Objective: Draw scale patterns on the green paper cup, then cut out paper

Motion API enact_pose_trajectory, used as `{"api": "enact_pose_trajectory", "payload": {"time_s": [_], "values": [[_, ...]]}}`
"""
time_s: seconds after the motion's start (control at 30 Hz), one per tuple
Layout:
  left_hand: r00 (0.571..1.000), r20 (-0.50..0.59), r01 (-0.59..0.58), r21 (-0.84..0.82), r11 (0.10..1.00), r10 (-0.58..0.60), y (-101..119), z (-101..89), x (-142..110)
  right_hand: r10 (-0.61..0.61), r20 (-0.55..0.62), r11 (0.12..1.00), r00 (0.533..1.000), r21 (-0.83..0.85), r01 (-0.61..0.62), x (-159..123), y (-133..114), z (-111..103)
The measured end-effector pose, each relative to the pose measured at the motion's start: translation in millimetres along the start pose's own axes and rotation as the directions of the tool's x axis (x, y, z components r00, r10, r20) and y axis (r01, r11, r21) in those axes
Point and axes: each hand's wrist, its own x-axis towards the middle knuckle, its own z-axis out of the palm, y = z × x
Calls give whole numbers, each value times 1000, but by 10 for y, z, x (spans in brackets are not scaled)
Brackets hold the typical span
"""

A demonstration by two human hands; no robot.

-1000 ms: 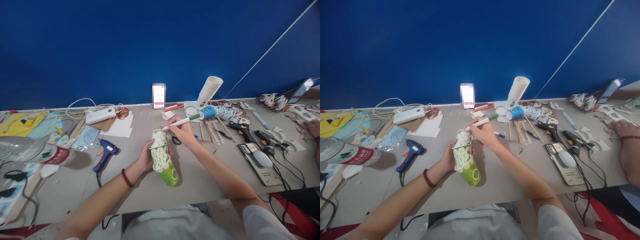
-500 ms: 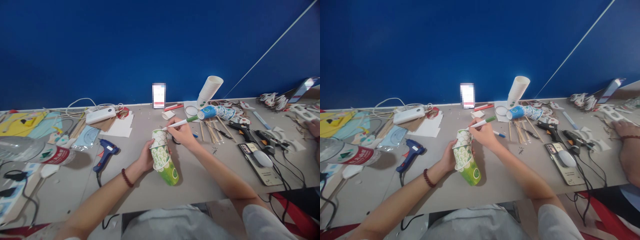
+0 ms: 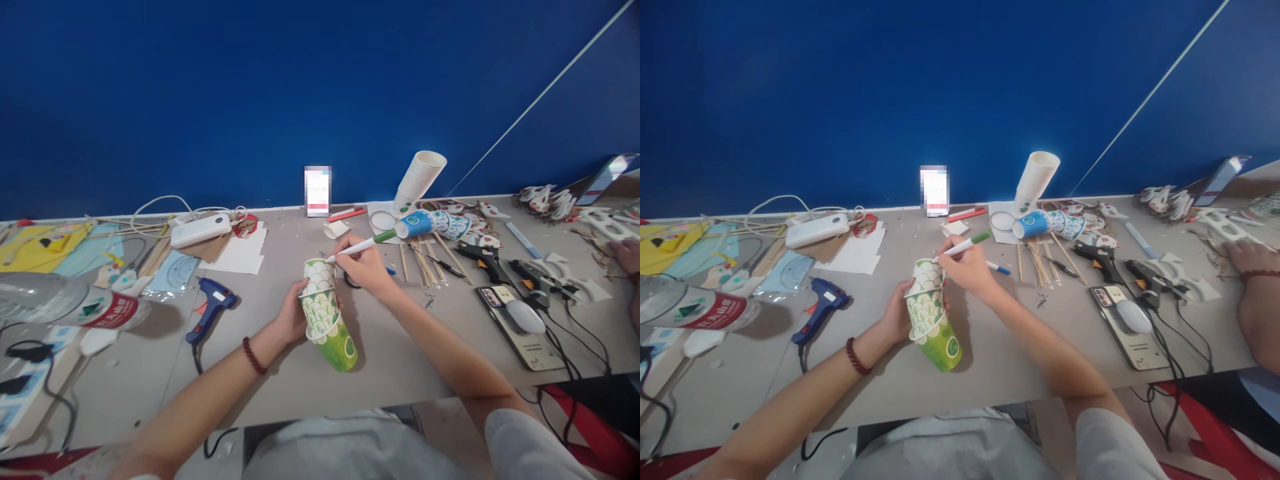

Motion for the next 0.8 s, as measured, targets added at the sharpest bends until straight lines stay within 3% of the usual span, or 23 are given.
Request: {"api": "enact_pose_trajectory", "payload": {"time_s": [0.8], "values": [[1000, -7, -9, 7, 1000, 9, 1, 13, 3, 29, -6, 999, 1000, 26, -29, 3, 0, 0]]}}
